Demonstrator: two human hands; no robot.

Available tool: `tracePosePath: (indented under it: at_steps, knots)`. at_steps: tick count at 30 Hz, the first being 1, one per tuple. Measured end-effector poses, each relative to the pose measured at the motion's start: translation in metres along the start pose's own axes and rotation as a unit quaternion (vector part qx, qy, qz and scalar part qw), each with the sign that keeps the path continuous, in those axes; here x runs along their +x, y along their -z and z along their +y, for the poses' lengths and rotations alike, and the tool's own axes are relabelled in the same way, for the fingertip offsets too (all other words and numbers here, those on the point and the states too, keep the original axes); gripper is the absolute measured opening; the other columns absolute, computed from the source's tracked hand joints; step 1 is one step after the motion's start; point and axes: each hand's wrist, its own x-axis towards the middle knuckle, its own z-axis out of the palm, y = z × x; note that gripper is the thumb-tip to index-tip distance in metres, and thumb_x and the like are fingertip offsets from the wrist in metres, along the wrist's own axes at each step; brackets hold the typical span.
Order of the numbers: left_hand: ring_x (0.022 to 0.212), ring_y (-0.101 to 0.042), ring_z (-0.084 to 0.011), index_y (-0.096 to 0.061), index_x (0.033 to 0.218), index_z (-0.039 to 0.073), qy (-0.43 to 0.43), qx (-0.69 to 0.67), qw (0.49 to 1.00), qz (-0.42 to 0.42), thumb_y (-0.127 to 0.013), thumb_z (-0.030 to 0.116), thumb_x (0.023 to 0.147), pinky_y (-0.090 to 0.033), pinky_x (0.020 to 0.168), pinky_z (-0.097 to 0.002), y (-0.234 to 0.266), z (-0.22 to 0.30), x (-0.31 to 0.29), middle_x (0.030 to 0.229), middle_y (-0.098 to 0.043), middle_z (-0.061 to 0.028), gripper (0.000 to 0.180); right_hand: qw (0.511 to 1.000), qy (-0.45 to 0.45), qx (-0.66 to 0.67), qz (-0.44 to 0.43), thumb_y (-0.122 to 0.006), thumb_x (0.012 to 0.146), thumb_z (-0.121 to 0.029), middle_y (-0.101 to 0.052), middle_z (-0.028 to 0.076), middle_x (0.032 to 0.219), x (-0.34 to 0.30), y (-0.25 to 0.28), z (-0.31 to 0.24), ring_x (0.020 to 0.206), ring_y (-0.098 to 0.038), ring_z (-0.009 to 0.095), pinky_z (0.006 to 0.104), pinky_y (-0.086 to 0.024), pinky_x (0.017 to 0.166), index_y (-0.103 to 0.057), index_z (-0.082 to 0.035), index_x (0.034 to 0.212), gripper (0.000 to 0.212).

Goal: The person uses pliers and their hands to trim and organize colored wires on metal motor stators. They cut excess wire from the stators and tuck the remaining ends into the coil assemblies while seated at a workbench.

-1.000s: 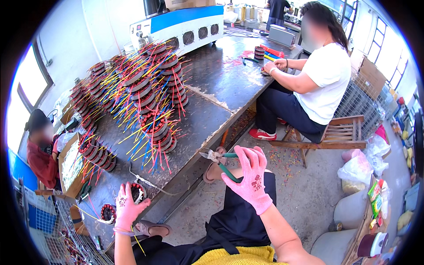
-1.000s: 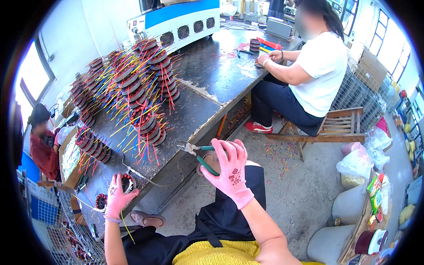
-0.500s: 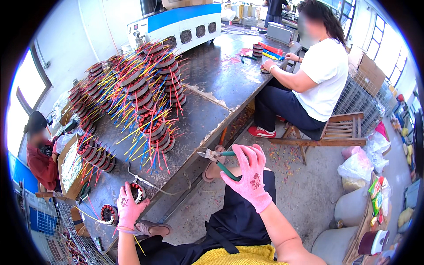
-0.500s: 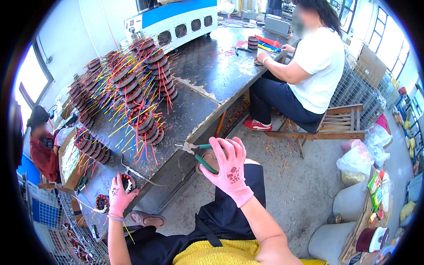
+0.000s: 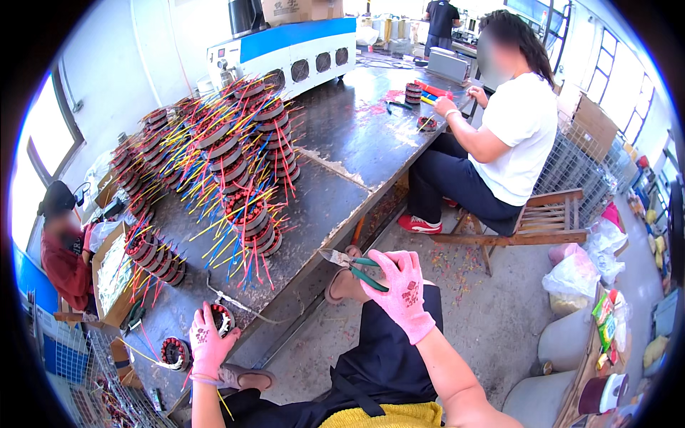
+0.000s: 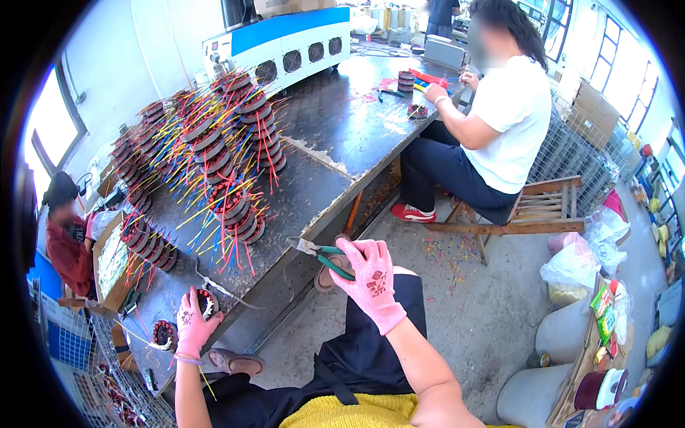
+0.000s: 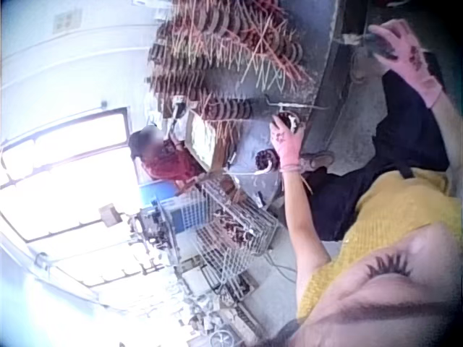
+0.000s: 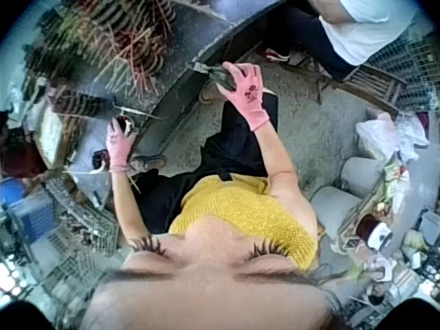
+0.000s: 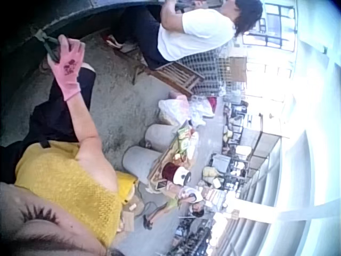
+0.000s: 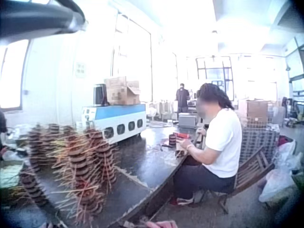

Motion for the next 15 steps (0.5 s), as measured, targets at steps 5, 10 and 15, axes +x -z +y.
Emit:
tracePosePath:
  at_steps: [5,10,15]
  knots:
    - [0.124,-0.047,-0.0437,-0.028,0.15,-0.002,-0.011,-0.007,1.0,0.011,-0.081,0.05,0.068,-0.038,0.107,-0.0485,-0.001,-0.004,-0.002,0.14,-0.043,-0.0277,0.111,0.999,0.023,-0.031,0.003,-0.084,0.066,-0.024,-0.057,0.003,0.111,0.009,0.002,0.007,0.103,-0.054,0.027,0.043,-0.044,0.093,-0.063,-0.018,0.123,0.061]
    - [0.124,-0.048,-0.0437,-0.028,0.151,-0.002,-0.004,-0.005,1.0,0.002,-0.081,0.05,0.069,-0.038,0.106,-0.0482,0.001,0.001,0.0,0.139,-0.043,-0.0269,0.111,0.995,0.053,-0.082,0.014,-0.082,0.068,-0.027,-0.057,0.004,0.112,0.026,0.003,0.026,0.105,-0.054,0.026,0.0432,-0.043,0.093,-0.061,-0.019,0.125,0.061]
    - [0.124,-0.047,-0.0429,-0.028,0.15,-0.002,-0.006,-0.009,1.0,0.008,-0.081,0.049,0.069,-0.037,0.107,-0.0477,-0.003,0.003,0.004,0.142,-0.041,-0.0265,0.11,0.996,0.024,-0.083,-0.007,-0.081,0.07,-0.028,-0.057,0.006,0.11,0.033,0.003,0.041,0.103,-0.055,0.026,0.043,-0.044,0.09,-0.059,-0.016,0.128,0.064]
